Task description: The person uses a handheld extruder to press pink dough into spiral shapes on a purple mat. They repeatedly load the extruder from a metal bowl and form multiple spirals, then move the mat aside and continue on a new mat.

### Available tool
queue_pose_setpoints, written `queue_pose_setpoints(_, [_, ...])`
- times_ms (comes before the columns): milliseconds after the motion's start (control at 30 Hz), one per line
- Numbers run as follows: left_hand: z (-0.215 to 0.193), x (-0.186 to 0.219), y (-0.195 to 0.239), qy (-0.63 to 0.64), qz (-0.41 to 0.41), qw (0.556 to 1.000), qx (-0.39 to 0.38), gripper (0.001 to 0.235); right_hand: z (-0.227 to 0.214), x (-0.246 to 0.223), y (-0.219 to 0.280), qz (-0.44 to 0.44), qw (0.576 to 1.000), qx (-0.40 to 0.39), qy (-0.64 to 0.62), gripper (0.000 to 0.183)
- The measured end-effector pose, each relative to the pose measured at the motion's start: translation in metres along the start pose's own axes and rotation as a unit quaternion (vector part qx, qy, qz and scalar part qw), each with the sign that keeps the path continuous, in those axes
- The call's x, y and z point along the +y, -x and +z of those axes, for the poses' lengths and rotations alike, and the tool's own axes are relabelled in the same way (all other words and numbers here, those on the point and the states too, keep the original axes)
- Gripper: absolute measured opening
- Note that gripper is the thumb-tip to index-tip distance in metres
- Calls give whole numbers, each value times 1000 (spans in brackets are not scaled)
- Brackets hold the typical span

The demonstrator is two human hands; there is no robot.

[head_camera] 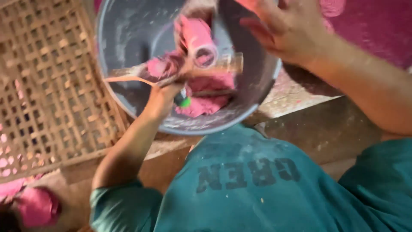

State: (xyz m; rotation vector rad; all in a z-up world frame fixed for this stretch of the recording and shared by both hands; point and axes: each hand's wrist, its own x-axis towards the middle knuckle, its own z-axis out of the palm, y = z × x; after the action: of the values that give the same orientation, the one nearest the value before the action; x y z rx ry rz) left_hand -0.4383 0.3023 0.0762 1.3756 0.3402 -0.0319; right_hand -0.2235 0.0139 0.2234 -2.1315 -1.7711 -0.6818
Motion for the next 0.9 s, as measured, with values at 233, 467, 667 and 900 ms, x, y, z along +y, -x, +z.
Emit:
queue_pose_setpoints(233, [-28, 21, -5, -26, 162, 968, 190, 12, 162, -103, 7, 0, 880, -456, -132, 68])
queue_pose_setpoints(467, [-18, 36, 2, -81, 277, 941, 177, 26, 183, -126, -1, 4, 916, -386, -109, 34])
queue_pose_setpoints(667, [-13, 55, 6, -115, 289, 935, 171, 36, 189, -90, -16, 14, 885, -460, -64, 26])
queue_pose_setpoints(900, [-17, 65, 0, -200, 328, 902, 198, 50, 167, -119, -1, 18, 859, -485, -162, 48])
